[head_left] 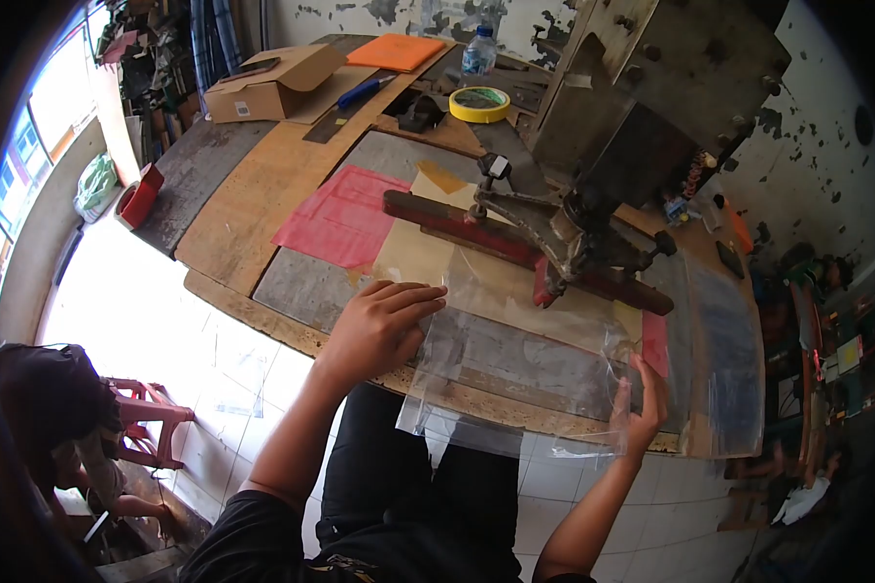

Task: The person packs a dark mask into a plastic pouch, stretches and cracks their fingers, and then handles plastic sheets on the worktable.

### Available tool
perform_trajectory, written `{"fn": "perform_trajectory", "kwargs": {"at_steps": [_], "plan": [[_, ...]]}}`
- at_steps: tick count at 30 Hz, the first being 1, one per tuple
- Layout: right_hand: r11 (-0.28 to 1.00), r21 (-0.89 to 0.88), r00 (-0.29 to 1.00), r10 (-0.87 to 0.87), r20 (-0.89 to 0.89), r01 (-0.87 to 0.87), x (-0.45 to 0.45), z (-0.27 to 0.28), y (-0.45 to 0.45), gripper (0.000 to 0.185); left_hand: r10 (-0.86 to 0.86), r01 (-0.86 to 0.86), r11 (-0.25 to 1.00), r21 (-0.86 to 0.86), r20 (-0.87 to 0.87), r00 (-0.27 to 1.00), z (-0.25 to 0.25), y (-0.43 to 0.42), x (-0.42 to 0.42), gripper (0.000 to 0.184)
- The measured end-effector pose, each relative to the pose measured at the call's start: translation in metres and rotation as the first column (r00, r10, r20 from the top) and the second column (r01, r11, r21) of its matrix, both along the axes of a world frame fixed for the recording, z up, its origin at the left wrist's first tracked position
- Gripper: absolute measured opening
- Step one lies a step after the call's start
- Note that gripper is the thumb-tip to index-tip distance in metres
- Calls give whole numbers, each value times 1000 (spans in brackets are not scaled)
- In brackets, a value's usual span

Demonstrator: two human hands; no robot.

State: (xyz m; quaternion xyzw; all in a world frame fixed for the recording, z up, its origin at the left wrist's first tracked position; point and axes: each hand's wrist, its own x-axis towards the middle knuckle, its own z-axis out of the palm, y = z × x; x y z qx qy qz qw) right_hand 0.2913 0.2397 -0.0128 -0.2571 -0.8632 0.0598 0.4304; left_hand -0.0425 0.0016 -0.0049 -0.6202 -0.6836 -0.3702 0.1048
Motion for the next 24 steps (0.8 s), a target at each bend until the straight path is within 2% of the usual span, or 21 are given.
{"fn": "perform_trajectory", "kwargs": {"at_steps": [24], "plan": [[1000,24,999,-6,33,5,5,-4,2,29,8,-7,1000,26,-27,1000,-1,-3,2,45]]}}
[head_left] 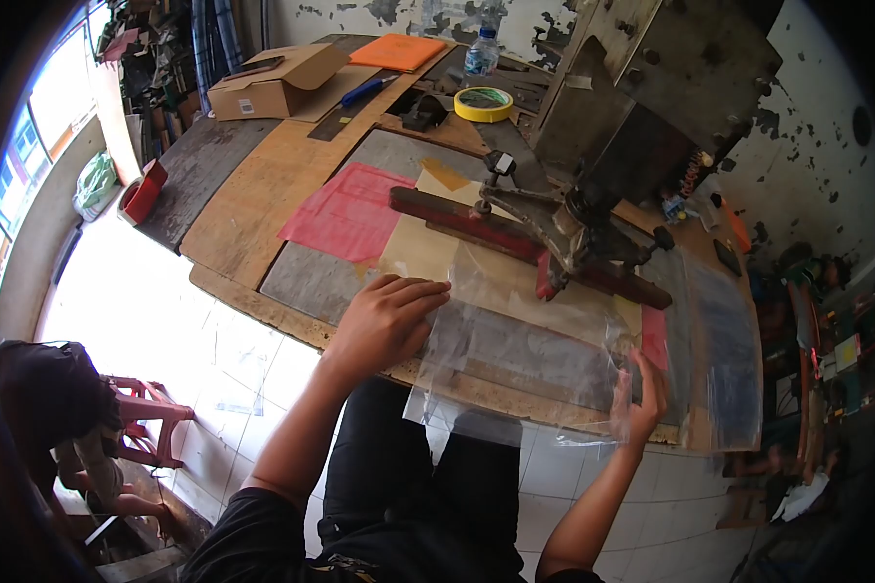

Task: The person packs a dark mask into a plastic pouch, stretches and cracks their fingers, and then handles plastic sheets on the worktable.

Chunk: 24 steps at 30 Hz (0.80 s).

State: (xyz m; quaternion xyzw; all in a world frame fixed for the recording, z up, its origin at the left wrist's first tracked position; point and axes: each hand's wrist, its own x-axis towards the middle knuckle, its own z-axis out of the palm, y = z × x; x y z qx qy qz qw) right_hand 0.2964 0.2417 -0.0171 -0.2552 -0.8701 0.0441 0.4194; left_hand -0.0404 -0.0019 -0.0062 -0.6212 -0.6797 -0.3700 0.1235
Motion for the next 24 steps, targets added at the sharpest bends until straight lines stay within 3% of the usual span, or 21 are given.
{"fn": "perform_trajectory", "kwargs": {"at_steps": [9,11,13,15,19,21,24], "plan": [[1000,-26,1000,1,-28,-2,-3,0,-2,43,8,-8,1000,2,22,1000,-1,-3,2,42],[989,-145,998,7,69,3,-6,5,-3,45,10,-11,1000,13,35,999,-4,-3,1,42],[992,-126,997,18,71,-8,-11,8,-1,45,13,-14,999,31,33,999,-8,-2,-1,41],[938,-348,994,34,109,6,-16,13,0,45,19,-20,999,43,32,999,-10,-1,-3,42],[931,-364,998,2,58,19,-31,22,-3,43,22,-24,999,48,50,998,-12,-2,-2,42],[955,-284,995,96,38,-82,-37,25,-3,29,28,-31,999,44,56,998,-13,-1,-1,40],[981,-170,996,90,-26,-94,-34,16,-11,17,10,-13,999,36,77,997,-9,-3,-2,34]]}}
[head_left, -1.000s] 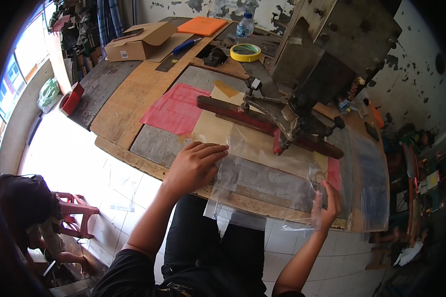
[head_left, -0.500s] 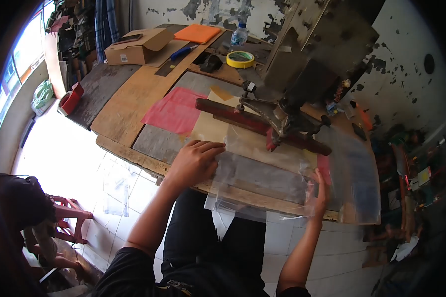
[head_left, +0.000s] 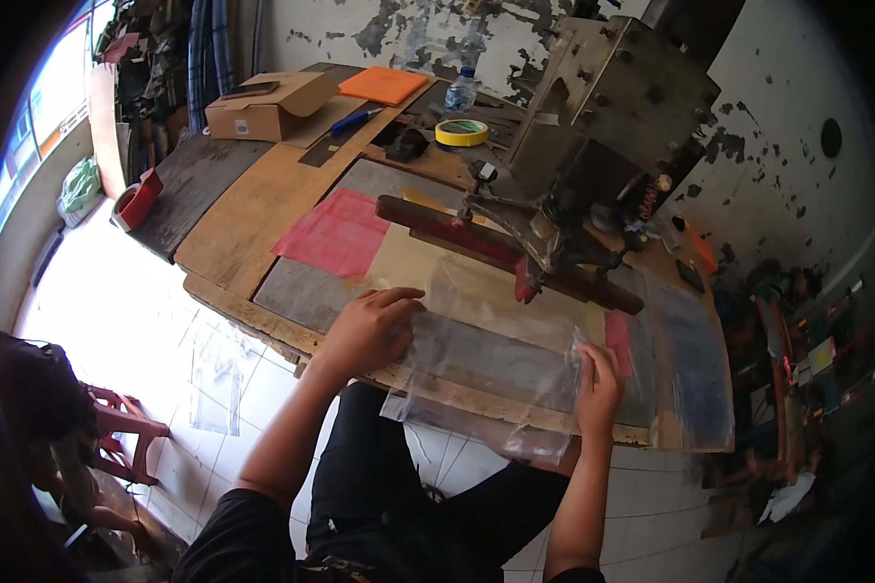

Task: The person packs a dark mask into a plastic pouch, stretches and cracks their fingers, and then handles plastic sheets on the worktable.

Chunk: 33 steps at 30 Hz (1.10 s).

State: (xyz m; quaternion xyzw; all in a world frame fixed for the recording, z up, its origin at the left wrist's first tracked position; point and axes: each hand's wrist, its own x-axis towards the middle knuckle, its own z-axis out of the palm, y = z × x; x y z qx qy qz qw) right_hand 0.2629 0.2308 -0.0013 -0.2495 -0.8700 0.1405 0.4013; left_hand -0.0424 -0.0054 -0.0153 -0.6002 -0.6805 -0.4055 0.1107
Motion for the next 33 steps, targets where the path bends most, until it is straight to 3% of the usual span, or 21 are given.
{"fn": "perform_trajectory", "kwargs": {"at_steps": [5,7,9,11,13,15,18,22,28,30,31,33], "plan": [[993,64,968,-85,-237,102,33,-31,-21,17,-131,140,986,-85,111,985,0,-5,-1,29],[981,84,932,-140,-334,177,47,-51,-31,18,49,-59,998,38,224,973,10,-1,28,37],[974,92,921,-160,-356,205,59,-79,-34,25,60,-65,998,20,185,981,9,1,49,47],[987,-50,811,-157,-564,156,60,-93,-34,29,31,6,997,-76,468,883,14,9,64,57],[990,-102,775,-141,-616,100,58,-90,-36,26,27,18,997,-75,558,829,18,15,69,62],[985,-143,739,-170,-652,100,59,-85,-33,23,-165,106,986,127,815,556,20,23,71,61],[980,-47,790,-184,-584,193,60,-71,-34,23,-197,110,980,164,805,559,12,32,70,59],[984,-17,785,-151,-601,176,65,-63,-40,23,-216,89,975,203,784,582,1,34,67,59],[893,303,835,-128,-536,332,70,-35,-54,12,-249,81,964,255,746,617,-2,30,67,60],[881,339,850,-120,-513,329,74,-27,-60,12,-340,14,903,429,695,634,2,33,72,64],[870,373,865,-110,-489,322,76,-23,-62,12,-342,15,902,430,696,631,10,31,73,64],[851,423,878,-88,-470,312,79,-15,-68,13,-82,-61,910,411,322,943,38,20,77,69]]}}
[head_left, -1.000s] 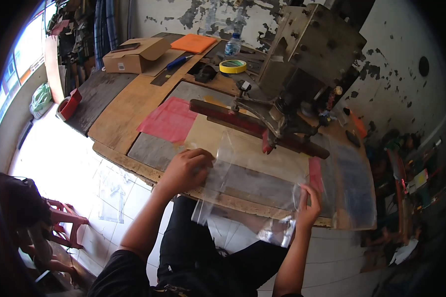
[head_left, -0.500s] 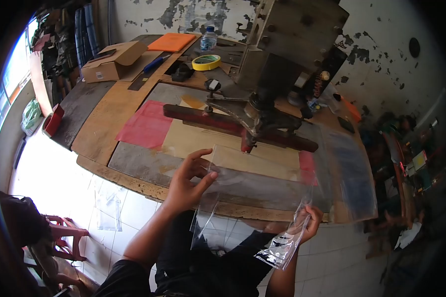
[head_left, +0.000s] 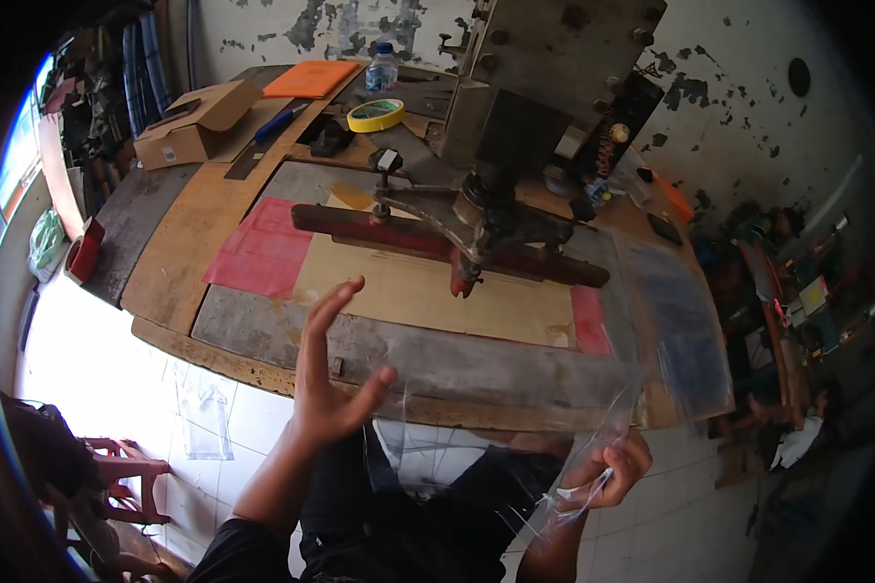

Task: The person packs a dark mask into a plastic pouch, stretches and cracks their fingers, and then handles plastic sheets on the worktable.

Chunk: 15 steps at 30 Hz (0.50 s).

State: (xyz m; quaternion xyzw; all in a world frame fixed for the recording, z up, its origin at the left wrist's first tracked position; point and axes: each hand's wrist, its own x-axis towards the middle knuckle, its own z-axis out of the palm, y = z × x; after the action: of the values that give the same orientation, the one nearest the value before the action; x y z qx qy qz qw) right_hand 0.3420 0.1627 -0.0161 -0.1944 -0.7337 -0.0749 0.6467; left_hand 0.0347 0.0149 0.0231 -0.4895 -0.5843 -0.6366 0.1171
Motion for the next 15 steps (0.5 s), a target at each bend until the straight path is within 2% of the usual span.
{"fn": "perform_trajectory", "kwargs": {"at_steps": [1,2,4,5,6,8,9,12,15], "plan": [[999,44,1000,2,27,-3,2,3,-4,14,67,-72,997,-33,-139,988,15,-6,4,66],[999,38,999,7,35,-8,3,5,-7,14,71,-77,996,-40,-132,989,28,-12,7,66],[995,92,997,41,66,-47,5,7,-13,18,-96,-67,931,-360,-416,904,49,-24,14,60],[995,97,997,32,73,-39,7,6,-16,19,-98,-35,937,-348,-358,928,59,-21,23,42],[994,93,996,41,82,-49,9,6,-19,19,-91,-41,935,-352,-350,932,59,-22,24,42],[991,132,997,13,73,-23,10,8,-24,18,-232,97,923,-372,-338,912,59,-20,24,33],[989,146,997,15,78,-26,10,13,-26,18,-197,90,947,-307,-339,920,62,-17,27,23],[977,203,992,48,116,-71,15,18,-28,15,-228,125,941,-315,-315,921,70,-19,29,20],[983,169,994,61,91,-76,16,22,-34,15,-260,176,942,-285,-291,921,73,-21,32,18]]}}
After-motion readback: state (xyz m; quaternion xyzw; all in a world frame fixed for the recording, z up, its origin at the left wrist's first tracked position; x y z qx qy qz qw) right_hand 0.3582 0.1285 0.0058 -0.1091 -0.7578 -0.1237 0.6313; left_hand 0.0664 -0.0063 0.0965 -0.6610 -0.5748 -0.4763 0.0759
